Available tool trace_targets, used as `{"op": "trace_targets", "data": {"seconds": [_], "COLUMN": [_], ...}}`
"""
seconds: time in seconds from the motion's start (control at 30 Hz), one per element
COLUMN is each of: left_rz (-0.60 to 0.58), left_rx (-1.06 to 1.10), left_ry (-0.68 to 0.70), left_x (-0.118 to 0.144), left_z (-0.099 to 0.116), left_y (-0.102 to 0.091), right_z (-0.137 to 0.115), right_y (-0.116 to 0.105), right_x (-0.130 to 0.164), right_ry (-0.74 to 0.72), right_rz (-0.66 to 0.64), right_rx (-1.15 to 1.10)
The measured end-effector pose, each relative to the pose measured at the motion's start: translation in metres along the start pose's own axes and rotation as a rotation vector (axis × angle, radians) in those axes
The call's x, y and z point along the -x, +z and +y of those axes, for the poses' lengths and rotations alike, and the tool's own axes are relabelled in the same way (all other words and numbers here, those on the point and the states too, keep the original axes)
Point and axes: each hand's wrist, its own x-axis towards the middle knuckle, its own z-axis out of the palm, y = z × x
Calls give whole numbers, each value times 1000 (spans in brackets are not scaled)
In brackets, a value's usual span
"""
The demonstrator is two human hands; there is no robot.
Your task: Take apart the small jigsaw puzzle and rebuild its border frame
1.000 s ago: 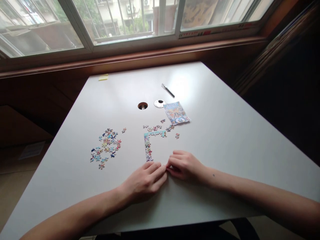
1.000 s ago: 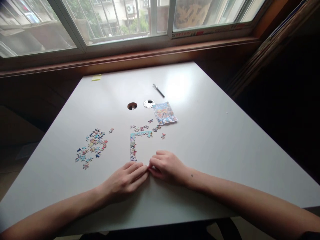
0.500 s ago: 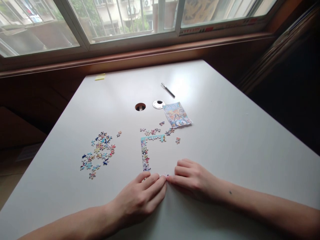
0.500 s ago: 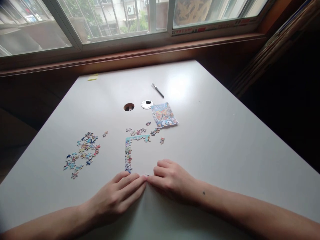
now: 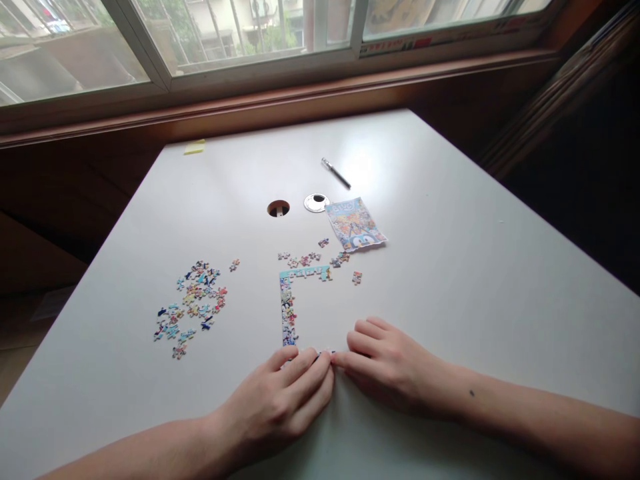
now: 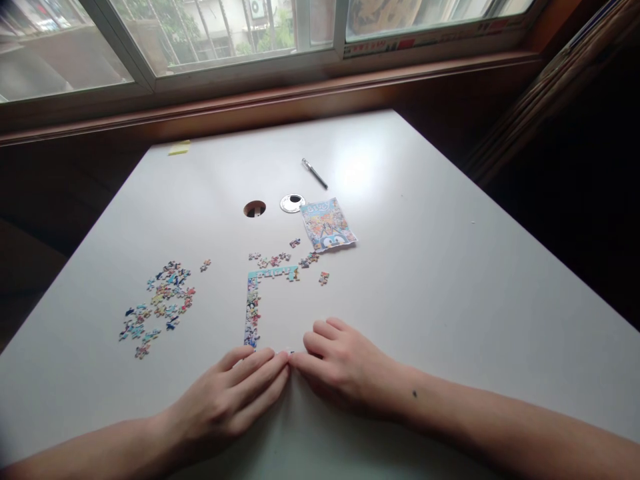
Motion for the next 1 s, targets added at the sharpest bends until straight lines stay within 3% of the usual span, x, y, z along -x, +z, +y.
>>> {"op": "trace_targets", "data": {"seconds": [0.27,0.4,0.47,0.53,0.63,0.77,1.0], "left_rz": [80,192,128,41,-52,-172,-209], "left_rx": [142,289,292,295,298,276,233], "left_ry": [-31,-306,-498,-587,-589,-556,-540], "left_x": [3,4,7,10,14,16,14], "left_z": [-4,-27,-44,-60,-72,-71,-69], "left_y": [6,3,0,-2,-1,2,3], "right_z": [1,1,1,1,1,1,1], "right_y": [-1,-2,-2,-1,-1,-1,-1], "right_x": [0,0,1,1,1,1,2], "right_ry": [-10,-1,7,6,5,-1,10], "right_rz": [8,1,-5,5,26,33,29], "right_rx": [-26,-56,-75,-89,-101,-113,-103]}}
